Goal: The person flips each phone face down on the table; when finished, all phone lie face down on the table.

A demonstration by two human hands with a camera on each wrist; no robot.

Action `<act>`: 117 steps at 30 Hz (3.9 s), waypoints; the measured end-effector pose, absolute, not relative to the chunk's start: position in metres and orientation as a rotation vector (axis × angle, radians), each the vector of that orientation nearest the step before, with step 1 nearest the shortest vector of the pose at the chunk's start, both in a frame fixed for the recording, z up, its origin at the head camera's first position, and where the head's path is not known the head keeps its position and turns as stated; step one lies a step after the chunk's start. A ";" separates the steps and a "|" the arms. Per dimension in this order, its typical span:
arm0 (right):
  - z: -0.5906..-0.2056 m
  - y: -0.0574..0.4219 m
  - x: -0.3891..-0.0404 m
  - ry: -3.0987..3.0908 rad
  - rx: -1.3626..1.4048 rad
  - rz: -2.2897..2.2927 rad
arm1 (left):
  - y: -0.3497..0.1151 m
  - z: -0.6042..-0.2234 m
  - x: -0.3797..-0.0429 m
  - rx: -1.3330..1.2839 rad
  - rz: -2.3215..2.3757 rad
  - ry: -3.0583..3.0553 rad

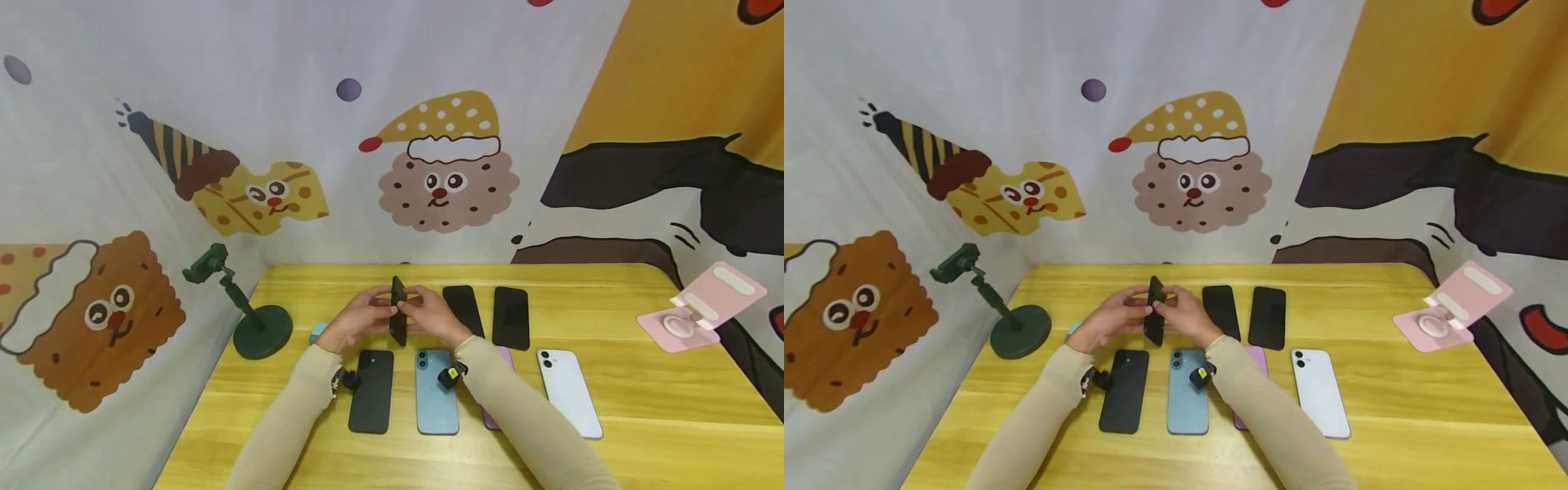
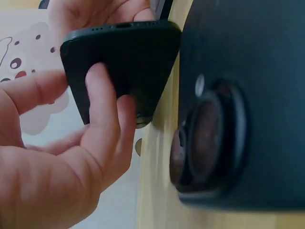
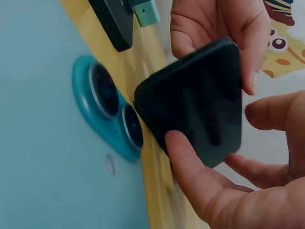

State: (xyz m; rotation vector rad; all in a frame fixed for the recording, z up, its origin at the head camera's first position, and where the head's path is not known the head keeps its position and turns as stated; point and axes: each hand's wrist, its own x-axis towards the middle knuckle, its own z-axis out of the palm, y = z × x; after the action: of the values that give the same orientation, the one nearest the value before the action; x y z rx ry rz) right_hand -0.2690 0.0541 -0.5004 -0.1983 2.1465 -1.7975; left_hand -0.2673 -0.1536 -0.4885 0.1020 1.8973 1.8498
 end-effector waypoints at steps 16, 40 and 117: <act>-0.502 0.059 -0.274 2.071 -0.167 -1.868 | -0.140 -0.487 -0.265 0.149 1.744 1.846; -0.480 0.064 -0.263 1.954 -0.181 -2.022 | -0.160 -0.491 -0.263 0.078 1.874 1.823; -0.499 0.089 -0.278 2.434 -0.285 -1.406 | -0.146 -0.484 -0.274 0.001 1.495 2.298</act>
State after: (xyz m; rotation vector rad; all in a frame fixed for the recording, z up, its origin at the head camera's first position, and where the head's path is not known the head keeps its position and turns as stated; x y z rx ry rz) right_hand -0.2785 0.0889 -0.4994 -0.2845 2.4337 -1.4057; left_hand -0.2744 -0.1458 -0.4840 0.0005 2.2976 1.4948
